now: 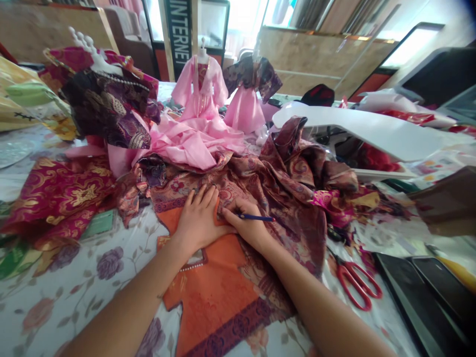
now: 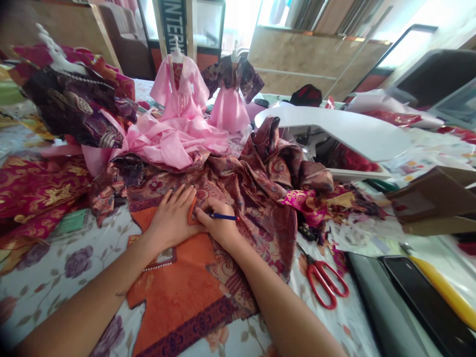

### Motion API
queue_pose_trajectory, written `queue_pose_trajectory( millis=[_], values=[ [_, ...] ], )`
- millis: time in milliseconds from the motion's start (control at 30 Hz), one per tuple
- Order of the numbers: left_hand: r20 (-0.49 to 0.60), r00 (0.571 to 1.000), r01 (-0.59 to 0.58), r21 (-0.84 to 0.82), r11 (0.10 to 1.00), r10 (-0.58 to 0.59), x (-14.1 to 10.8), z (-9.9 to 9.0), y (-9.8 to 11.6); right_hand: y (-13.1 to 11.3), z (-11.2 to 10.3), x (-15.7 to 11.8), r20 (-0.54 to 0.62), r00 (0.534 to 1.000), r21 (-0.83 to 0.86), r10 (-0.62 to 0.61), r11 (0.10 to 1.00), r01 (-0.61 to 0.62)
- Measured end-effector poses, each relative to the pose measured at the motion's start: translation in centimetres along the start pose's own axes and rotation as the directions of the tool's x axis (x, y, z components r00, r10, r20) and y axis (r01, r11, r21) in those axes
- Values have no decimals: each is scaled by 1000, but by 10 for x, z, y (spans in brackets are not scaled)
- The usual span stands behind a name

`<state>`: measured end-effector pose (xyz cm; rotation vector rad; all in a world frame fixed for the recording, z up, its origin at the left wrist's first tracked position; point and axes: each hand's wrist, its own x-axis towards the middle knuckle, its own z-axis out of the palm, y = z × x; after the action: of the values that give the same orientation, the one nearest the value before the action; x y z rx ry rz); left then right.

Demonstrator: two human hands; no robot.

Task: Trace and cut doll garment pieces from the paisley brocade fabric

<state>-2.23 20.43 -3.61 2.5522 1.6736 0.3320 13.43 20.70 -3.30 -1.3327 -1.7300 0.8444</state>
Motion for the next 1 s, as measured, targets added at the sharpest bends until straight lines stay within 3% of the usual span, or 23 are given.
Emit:
queue_pose_trajectory(
  millis=[133, 1000],
  values=[
    [-1, 1000, 3, -1, 1000, -3, 0, 0, 0, -1, -2, -1, 46, 999, 21, -18, 1000, 17],
    [7, 1000, -3, 24, 1000, 3, 0, 1, 0, -2, -3, 0, 49, 999, 82, -15, 997, 11]
  ],
)
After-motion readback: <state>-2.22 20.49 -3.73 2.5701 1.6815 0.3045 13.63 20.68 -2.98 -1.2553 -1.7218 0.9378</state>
